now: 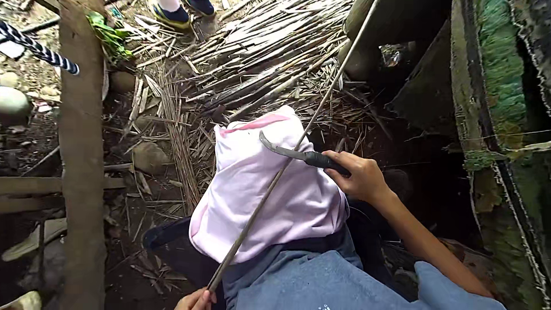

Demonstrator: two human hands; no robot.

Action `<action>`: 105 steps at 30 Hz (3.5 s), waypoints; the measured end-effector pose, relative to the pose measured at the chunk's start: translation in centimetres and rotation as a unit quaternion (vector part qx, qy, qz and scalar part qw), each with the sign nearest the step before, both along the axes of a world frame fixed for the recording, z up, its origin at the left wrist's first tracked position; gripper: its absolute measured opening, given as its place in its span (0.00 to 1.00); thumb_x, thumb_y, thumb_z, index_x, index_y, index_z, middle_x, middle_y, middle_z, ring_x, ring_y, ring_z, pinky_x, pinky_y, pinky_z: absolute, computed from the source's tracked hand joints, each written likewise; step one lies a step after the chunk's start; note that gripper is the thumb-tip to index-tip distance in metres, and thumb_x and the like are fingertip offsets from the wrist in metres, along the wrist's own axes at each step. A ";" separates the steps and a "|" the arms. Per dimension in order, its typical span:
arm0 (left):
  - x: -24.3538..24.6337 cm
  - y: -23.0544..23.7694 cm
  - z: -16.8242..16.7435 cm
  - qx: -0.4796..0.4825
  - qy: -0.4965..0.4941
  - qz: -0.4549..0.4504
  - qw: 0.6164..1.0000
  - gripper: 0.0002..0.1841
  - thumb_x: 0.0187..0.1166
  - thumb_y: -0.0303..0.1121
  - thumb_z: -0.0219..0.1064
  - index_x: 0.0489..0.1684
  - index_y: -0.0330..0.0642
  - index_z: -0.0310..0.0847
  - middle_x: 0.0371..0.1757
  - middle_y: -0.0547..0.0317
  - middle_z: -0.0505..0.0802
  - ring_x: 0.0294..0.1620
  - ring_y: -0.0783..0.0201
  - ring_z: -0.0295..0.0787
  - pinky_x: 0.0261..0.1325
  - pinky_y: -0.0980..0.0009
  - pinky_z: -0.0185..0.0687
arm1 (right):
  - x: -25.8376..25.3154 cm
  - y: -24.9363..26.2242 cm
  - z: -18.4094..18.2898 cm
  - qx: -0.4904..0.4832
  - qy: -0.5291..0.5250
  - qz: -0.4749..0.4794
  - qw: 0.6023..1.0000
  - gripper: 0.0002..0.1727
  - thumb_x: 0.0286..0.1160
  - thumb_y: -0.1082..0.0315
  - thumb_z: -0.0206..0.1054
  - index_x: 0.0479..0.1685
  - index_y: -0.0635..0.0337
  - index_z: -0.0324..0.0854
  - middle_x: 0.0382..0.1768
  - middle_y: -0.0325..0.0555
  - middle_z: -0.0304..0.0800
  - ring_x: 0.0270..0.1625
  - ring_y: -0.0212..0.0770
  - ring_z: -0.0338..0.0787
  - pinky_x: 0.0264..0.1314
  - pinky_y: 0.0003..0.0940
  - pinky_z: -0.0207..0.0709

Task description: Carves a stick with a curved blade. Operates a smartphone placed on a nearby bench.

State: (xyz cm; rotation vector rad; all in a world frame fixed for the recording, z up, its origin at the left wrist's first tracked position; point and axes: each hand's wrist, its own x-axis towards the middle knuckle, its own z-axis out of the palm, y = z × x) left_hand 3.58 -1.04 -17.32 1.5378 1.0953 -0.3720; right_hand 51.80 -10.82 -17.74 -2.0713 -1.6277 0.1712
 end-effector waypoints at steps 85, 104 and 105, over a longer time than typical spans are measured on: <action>27.6 7.9 1.0 0.578 -0.156 -0.143 0.788 0.17 0.87 0.19 0.53 0.68 0.24 0.78 0.36 0.34 0.90 0.27 0.38 0.90 0.24 0.48 0.79 | -5.0 1.4 -0.4 0.030 0.133 -0.123 0.983 0.25 0.84 0.60 0.62 0.72 0.66 0.82 0.55 0.58 0.94 0.51 0.54 0.95 0.48 0.57 0.85; 26.4 9.5 2.1 0.535 -0.166 -0.152 0.815 0.19 0.87 0.20 0.52 0.72 0.29 0.79 0.38 0.31 0.91 0.29 0.31 0.90 0.28 0.41 0.80 | -2.9 2.2 -0.6 0.082 -0.088 -0.128 0.984 0.22 0.77 0.60 0.68 0.67 0.59 0.88 0.34 0.56 0.90 0.31 0.55 0.89 0.28 0.49 0.75; 26.3 9.7 2.3 0.528 -0.165 -0.151 0.819 0.19 0.87 0.20 0.52 0.72 0.30 0.79 0.40 0.30 0.91 0.31 0.31 0.90 0.29 0.40 0.81 | -2.5 2.6 -0.6 0.089 -0.095 -0.135 0.982 0.21 0.78 0.60 0.67 0.66 0.59 0.89 0.34 0.57 0.91 0.32 0.56 0.90 0.29 0.50 0.76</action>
